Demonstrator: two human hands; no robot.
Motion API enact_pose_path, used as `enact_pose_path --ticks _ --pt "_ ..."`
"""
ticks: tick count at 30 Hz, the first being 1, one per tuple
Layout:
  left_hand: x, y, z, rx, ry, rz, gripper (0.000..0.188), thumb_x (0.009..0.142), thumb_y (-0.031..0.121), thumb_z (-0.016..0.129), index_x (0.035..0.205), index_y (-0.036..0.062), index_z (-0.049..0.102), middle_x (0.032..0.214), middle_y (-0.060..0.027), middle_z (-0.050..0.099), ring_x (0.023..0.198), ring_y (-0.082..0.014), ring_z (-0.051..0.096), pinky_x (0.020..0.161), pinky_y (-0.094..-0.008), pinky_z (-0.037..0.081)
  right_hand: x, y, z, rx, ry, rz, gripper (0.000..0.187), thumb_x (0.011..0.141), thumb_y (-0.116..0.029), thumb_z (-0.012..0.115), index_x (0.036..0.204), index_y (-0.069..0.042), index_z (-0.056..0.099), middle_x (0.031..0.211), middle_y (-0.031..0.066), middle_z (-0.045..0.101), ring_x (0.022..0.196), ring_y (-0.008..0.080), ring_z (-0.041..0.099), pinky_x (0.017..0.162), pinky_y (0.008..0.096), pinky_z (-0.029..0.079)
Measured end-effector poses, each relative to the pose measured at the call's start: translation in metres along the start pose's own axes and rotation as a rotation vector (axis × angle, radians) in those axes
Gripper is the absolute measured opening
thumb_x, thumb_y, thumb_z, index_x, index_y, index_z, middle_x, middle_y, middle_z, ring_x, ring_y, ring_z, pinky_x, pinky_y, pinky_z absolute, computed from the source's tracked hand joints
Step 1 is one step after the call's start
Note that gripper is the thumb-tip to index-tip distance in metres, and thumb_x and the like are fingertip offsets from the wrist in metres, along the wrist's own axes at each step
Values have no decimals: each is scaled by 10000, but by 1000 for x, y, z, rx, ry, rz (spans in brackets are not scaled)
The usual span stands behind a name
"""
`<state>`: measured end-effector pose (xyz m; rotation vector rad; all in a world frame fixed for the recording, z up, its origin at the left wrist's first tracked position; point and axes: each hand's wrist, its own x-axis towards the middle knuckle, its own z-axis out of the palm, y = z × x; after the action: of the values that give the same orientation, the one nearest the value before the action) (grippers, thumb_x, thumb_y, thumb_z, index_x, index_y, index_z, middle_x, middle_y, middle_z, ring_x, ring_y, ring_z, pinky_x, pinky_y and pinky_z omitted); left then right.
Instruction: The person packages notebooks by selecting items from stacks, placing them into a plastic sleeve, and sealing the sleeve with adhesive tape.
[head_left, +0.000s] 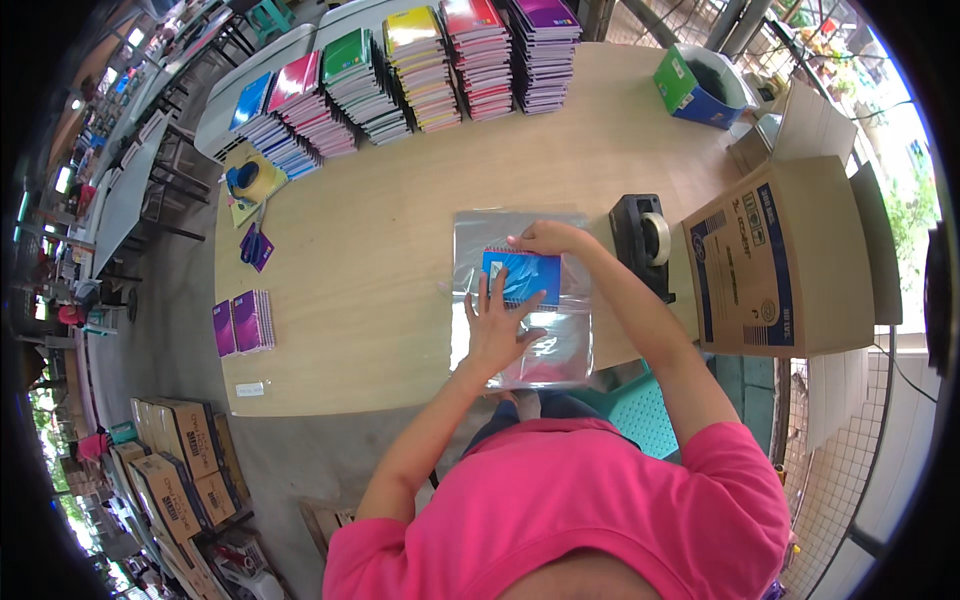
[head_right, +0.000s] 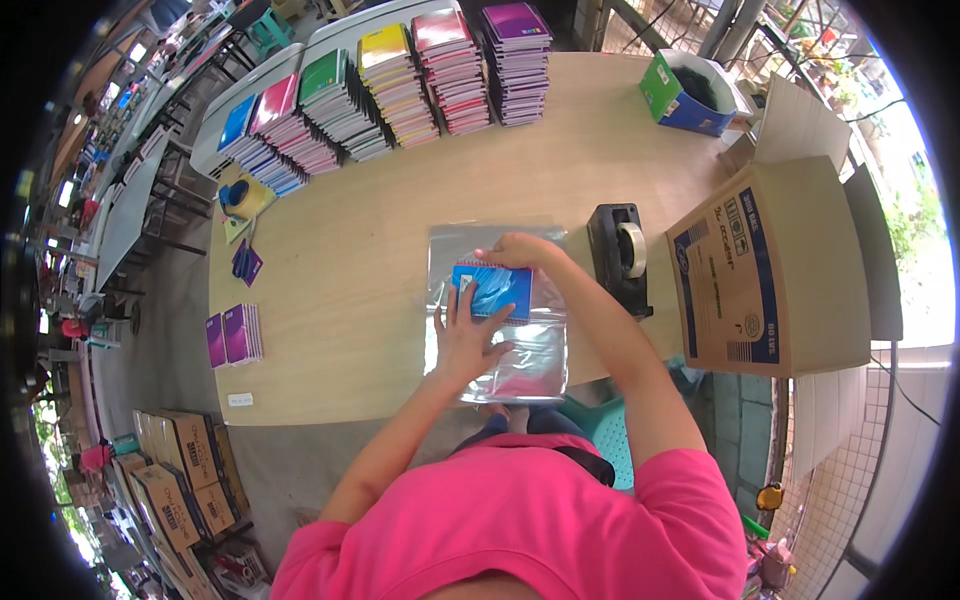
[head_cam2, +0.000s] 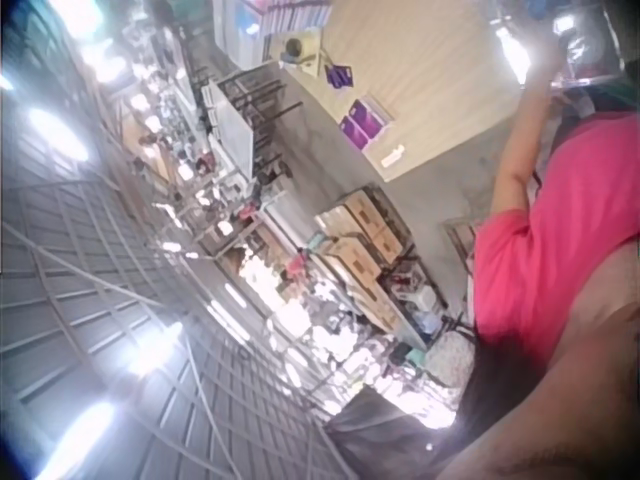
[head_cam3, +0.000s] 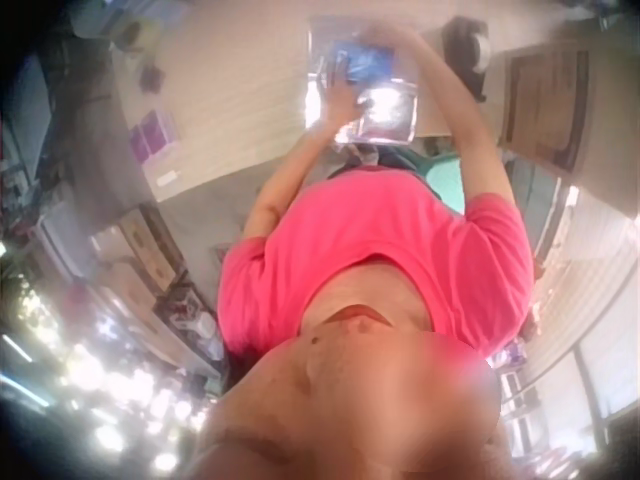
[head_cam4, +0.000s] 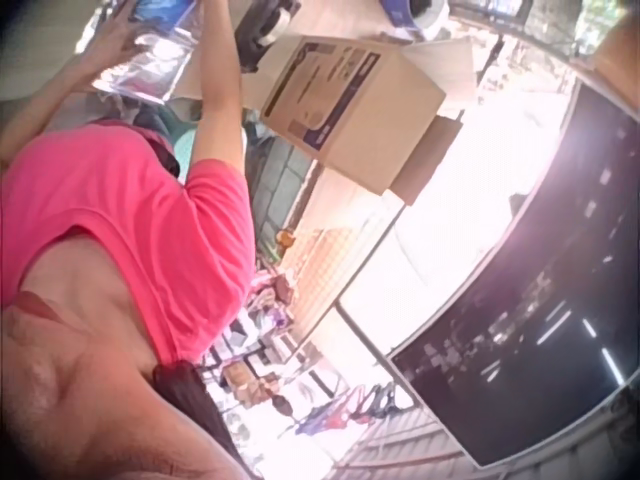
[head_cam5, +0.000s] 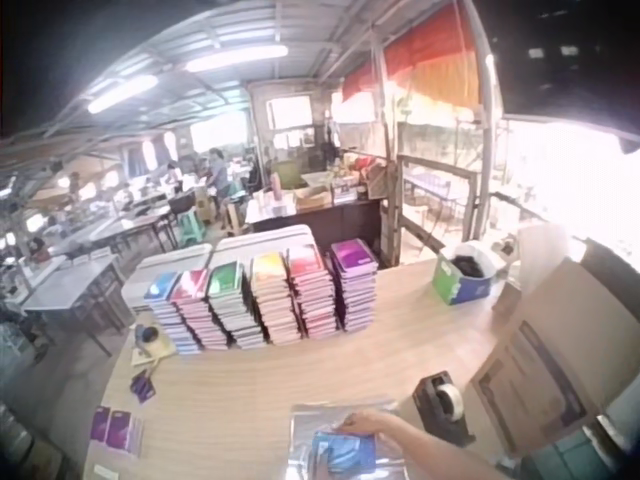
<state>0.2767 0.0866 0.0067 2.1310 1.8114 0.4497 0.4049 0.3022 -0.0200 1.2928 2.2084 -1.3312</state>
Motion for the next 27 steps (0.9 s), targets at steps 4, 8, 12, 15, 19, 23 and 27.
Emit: enact_pose_path --ticks 4,8,12,15,19,23,27 --pt "3 -9 0 124 42 -14 860 766 481 772 1500 280 373 1523 -239 270 1423 -431 236 1039 -667 308 0 23 2 -178 -51 -309 649 761 -566 738 1161 -57 698 1028 162 715 906 298 686 813 406 549" --pt "-9 -83 21 -902 412 -510 849 822 321 770 1506 109 313 1379 -200 435 1263 -339 434 976 -486 420 -4 21 7 12 -81 -254 747 677 -496 828 1270 -82 644 1107 144 705 944 281 683 812 386 560" --pt "-11 -103 3 -1035 285 -519 711 844 205 744 1438 56 383 1278 -178 502 1171 -296 503 959 -433 428 -10 14 3 68 -109 -196 774 650 -451 856 1292 -83 628 1126 160 698 957 274 684 779 365 573" --pt "-8 -45 -5 -552 365 -180 603 839 197 731 1380 105 482 1282 -172 499 1207 -298 486 1009 -470 391 -5 29 2 3 -62 -277 752 684 -501 825 1276 -78 636 1109 162 699 947 267 684 747 352 577" --pt "7 0 9 -100 113 82 607 773 301 772 1335 197 569 1360 -172 452 1286 -343 428 1088 -539 320 -2 23 2 -11 -30 -200 705 813 -642 663 1222 -67 659 1065 155 708 868 257 688 714 363 569" --pt "4 0 11 -31 76 47 657 782 335 764 1383 214 527 1411 -187 403 1331 -381 369 1096 -580 289 -11 11 2 -11 -32 -128 771 903 -740 407 1118 -63 708 967 158 719 744 256 675 674 387 553" --pt "-6 5 8 -18 20 50 666 801 344 747 1409 231 499 1455 -197 360 1368 -417 315 1104 -611 254 -11 15 9 33 22 -89 865 918 -773 263 1048 -72 753 894 158 724 692 254 659 659 396 543"
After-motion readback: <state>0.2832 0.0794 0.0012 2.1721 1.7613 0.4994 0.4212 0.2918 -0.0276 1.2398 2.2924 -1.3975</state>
